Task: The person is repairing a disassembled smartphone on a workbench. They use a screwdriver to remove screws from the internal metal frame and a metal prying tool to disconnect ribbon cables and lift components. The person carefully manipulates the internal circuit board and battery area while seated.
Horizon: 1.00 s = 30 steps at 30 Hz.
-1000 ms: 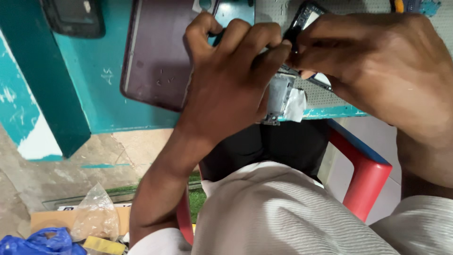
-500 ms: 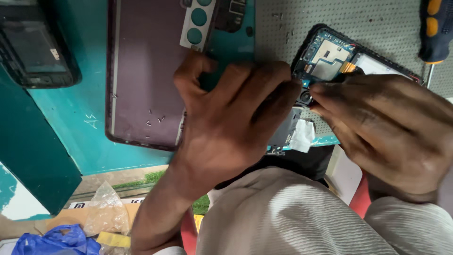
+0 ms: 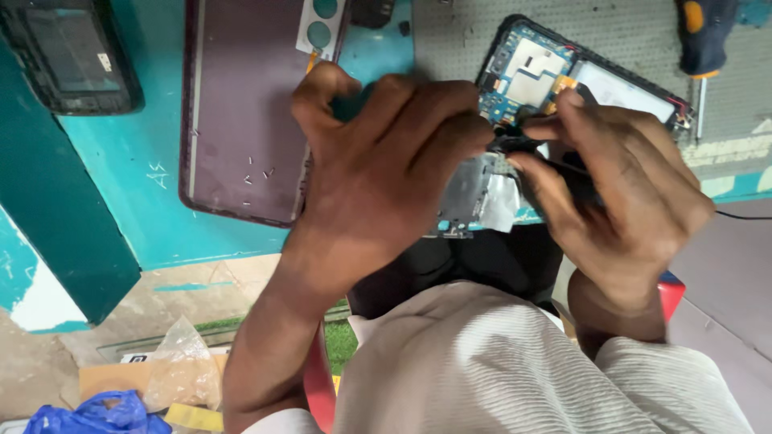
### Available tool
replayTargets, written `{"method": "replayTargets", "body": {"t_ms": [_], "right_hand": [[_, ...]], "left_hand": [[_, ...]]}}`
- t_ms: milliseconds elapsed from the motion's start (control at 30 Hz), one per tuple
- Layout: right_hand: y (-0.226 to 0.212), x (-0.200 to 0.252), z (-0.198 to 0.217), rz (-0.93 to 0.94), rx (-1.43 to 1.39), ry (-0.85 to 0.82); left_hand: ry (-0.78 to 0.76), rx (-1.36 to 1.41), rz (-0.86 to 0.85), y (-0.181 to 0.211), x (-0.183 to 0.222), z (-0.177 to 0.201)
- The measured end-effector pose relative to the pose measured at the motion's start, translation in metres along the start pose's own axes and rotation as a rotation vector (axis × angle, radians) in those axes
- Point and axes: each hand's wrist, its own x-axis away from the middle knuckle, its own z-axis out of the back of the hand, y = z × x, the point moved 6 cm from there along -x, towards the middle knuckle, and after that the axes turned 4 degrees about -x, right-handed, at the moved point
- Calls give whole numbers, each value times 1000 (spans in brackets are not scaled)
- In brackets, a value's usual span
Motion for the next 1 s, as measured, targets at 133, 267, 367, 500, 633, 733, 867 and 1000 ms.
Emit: {"method": "replayTargets", "body": {"t_ms": [133, 267, 367, 500, 633, 733, 867, 1000], "right_hand": [[6, 7, 2, -1, -77, 43], [4, 8, 16, 35, -147, 50], [7, 3, 27, 131, -269, -4], [8, 9, 23, 55, -428, 111], [4, 23, 9, -154, -545, 305], [-3, 24, -3, -146, -538, 306], [-10, 23, -3, -171, -488, 283], [-15, 12, 7, -214, -314, 152]], "left_hand": [[24, 58, -35, 2, -3, 3], [57, 133, -122, 5, -5, 8], [63, 283, -130, 3, -4, 12], [101, 435, -178, 6, -4, 15], [161, 479, -100, 3, -1, 22], [214, 470, -103, -1, 0, 26], [236, 412, -138, 1, 1, 22], [187, 396, -97, -1, 2, 11]]}}
